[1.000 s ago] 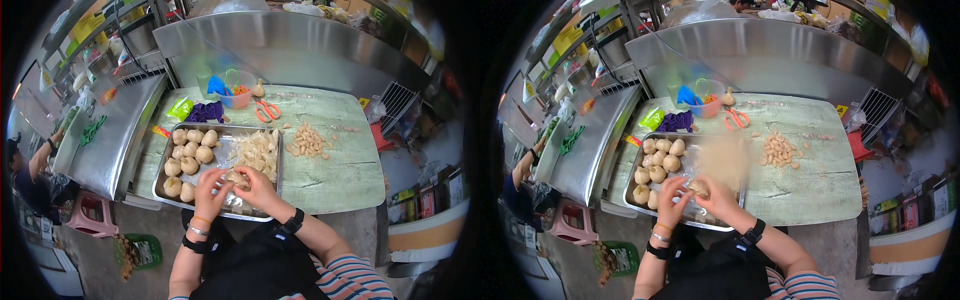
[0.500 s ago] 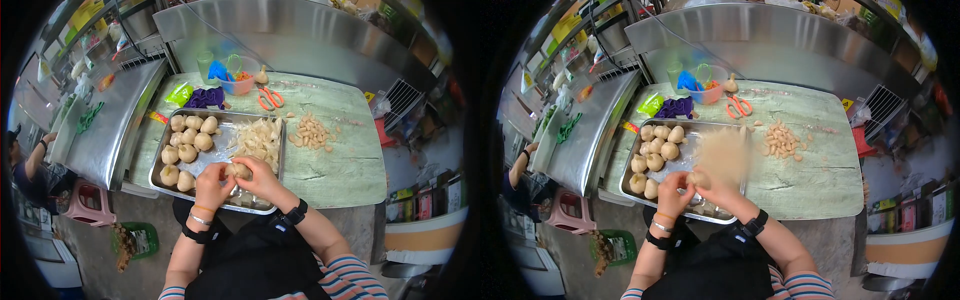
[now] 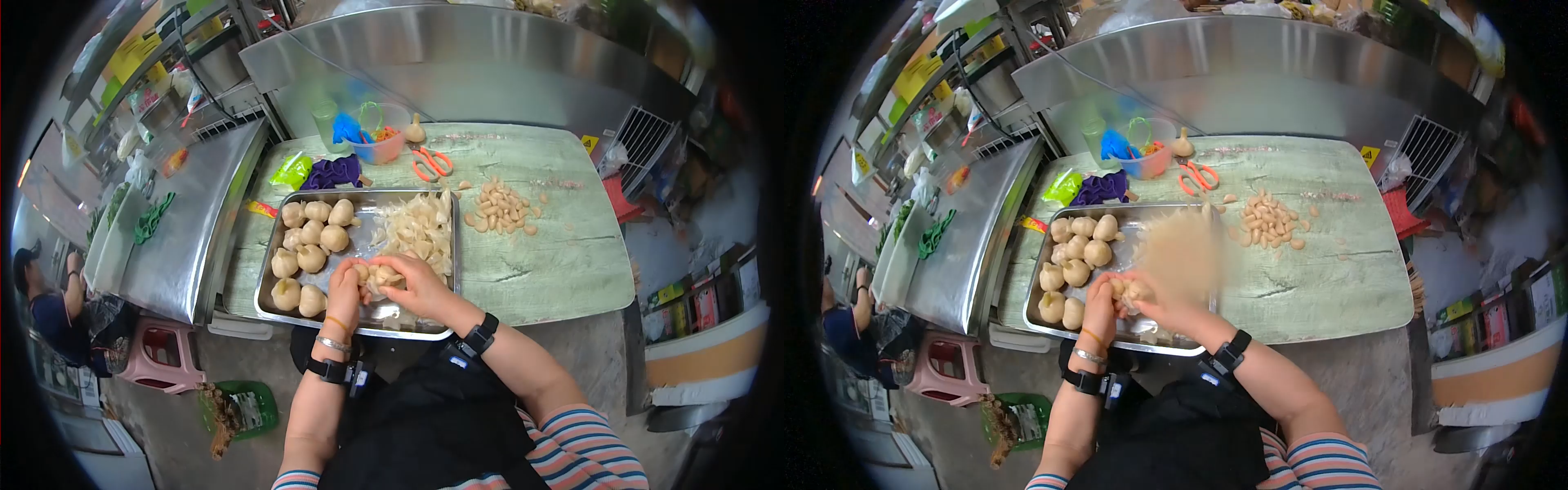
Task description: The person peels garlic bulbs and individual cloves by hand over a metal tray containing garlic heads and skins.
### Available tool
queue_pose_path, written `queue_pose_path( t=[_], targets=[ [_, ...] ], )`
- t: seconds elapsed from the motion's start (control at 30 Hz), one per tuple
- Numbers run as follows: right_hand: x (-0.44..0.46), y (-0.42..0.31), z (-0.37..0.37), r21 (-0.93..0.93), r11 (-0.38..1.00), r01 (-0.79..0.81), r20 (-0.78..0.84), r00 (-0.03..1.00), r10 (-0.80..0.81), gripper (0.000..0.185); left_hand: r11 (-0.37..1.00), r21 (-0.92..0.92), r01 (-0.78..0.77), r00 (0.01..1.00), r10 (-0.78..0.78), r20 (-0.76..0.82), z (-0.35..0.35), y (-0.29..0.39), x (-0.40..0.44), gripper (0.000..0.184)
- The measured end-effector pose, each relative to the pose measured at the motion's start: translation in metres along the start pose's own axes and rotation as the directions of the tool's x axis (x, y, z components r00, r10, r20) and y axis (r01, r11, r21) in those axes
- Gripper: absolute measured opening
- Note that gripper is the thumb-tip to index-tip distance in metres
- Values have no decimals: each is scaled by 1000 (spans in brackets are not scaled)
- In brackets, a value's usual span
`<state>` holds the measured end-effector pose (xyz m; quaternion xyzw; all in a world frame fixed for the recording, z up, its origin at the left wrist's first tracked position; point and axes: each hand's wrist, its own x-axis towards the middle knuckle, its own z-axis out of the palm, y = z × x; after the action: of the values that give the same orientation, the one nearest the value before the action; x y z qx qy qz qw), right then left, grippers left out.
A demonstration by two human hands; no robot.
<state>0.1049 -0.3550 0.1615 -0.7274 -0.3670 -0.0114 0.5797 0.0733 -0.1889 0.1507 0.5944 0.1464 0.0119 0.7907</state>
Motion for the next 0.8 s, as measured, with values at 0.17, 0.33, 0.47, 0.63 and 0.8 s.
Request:
queue_pose_path(
  t=[0.17,0.33,0.47,0.63,0.8],
  targets=[
    [10,-10,-5,-68,986,-154,6,988,155,41,949,-310,58,992,-21,122,-6,8,-5,23],
    [19,-4,-6,-129,980,-149,-61,988,142,37,939,-344,8,994,30,106,-9,5,-7,29],
    [19,9,-4,-426,882,-201,-82,980,183,37,894,-431,-121,993,116,-38,-9,11,-9,35],
    [18,-6,-6,-494,869,-28,-27,999,17,41,850,-524,-58,998,63,-8,-11,15,-11,30],
    [24,-10,-6,-201,977,68,-44,996,-78,37,976,-206,-76,995,87,47,5,15,-14,22]
  ],
)
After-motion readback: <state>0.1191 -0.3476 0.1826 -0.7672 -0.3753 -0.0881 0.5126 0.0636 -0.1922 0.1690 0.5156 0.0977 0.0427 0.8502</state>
